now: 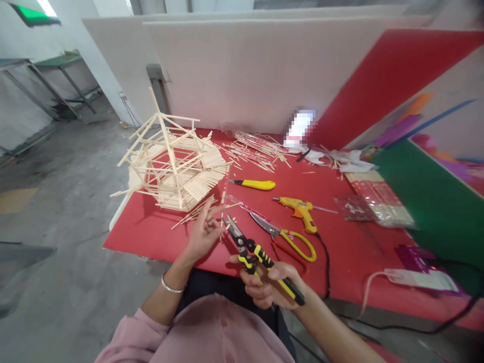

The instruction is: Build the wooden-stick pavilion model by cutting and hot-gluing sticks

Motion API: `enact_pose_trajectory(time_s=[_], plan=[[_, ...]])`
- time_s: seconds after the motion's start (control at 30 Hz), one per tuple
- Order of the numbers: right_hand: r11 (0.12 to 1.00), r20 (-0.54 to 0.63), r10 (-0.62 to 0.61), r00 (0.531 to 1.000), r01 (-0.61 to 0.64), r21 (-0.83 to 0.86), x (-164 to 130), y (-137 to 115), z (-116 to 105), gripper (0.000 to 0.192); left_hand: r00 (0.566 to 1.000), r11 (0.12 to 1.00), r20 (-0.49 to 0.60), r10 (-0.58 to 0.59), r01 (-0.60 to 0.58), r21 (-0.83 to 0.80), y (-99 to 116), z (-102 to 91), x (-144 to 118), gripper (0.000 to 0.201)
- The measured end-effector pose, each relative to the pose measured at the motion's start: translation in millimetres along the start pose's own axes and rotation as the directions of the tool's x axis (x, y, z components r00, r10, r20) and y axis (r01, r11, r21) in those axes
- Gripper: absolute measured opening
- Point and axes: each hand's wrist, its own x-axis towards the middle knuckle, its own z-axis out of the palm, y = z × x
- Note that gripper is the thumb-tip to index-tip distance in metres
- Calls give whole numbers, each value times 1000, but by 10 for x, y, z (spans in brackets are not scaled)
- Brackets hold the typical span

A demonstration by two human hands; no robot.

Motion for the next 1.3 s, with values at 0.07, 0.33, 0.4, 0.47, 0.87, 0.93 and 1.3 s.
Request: enact_pose_trajectory(time_s=[0.07,0.33,0.4,0.47,0.87,0.93,1.3], plan=[[999,48,45,998,-46,27,14,15,16,62,992,986,118,-41,59,-156,72,58,-3,82],[831,-268,-224,937,40,-555,-76,-23,62,71,914,988,-380,-141,155,6,30,-185,-61,38],[475,-407,-517,753,-143,-868,16,-28,112,68,924,972,-374,-74,151,182,6,-255,-171,26],[121,-388,-754,529,-469,-875,206,-3,165,69,932,954,-362,1,107,279,13,-255,-303,22],[-286,-13,-945,328,-843,-456,-59,-89,-70,27,974,998,-218,-60,66,20,138,-51,-572,25],[-277,-55,-943,327,-869,-411,-279,-142,-171,30,986,998,-152,-67,68,-3,130,19,-528,25],[-225,-150,-909,389,-761,-608,-676,-163,-308,49,988,999,-151,-17,24,45,156,4,-511,22]])
